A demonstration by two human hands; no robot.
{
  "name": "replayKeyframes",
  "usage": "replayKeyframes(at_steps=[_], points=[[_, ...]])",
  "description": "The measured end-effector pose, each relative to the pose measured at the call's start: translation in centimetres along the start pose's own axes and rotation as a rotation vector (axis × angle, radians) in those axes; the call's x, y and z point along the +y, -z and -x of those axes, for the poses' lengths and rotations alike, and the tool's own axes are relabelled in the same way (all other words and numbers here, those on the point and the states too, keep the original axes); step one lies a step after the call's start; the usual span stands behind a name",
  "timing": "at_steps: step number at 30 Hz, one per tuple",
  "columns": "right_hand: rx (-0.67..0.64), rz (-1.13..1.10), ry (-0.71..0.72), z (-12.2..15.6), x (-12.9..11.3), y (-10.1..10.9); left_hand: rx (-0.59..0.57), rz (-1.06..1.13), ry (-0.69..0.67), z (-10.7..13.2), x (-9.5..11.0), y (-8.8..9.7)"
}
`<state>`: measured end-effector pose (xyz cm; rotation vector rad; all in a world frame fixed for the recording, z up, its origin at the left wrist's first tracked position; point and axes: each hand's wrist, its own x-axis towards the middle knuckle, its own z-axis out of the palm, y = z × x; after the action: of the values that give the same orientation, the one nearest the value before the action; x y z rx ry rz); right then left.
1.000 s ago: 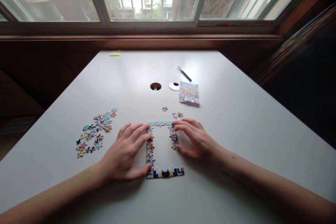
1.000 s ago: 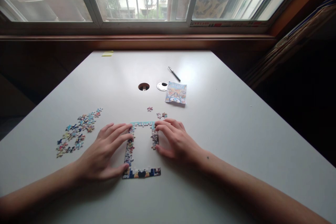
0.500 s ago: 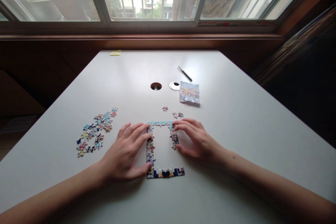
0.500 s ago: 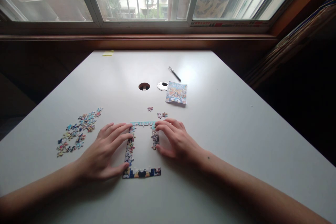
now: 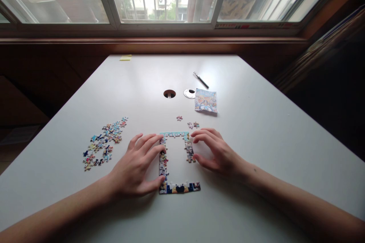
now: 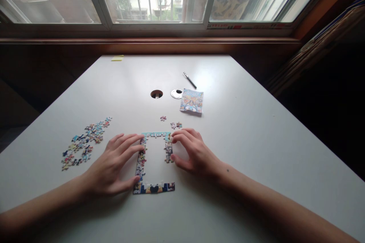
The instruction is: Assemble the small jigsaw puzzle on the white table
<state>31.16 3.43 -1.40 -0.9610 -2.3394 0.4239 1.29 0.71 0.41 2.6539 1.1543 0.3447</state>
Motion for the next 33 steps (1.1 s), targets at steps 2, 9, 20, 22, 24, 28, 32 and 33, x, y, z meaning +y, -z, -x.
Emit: replayKeyframes(at_steps=[2,9,20,22,24,28,32,33], points=[[0.001,-0.005,-0.002,0.0,0.0,0.0,-0.001,0.008,-0.001,0.0,0.0,0.0],[-0.011,-0.007,-0.010,-0.1,-0.1,0.1,-0.022,-0.009,-0.004,0.0,0.1,0.1],[0.003,0.187,-0.121,-0.2,0.3,0.5,-0.033,-0.025,-0.003,0.0,0.0,0.0],[-0.013,0.281,-0.160,-0.4,0.9,0.7,-0.029,-0.024,-0.003,0.0,-0.1,0.0],[-0.019,0.318,-0.169,-0.5,1.4,0.7,-0.023,-0.022,-0.003,0.0,0.0,0.0],[0.072,0.291,-0.157,-0.6,2.0,0.8,-0.018,-0.022,-0.005,0.1,0.0,-0.1],[0.074,0.249,-0.176,-0.6,2.6,1.3,-0.001,-0.015,-0.008,0.1,-0.1,-0.2],[0.062,0.240,-0.190,-0.7,2.7,1.4,0.002,-0.012,-0.009,0.1,-0.1,-0.2]])
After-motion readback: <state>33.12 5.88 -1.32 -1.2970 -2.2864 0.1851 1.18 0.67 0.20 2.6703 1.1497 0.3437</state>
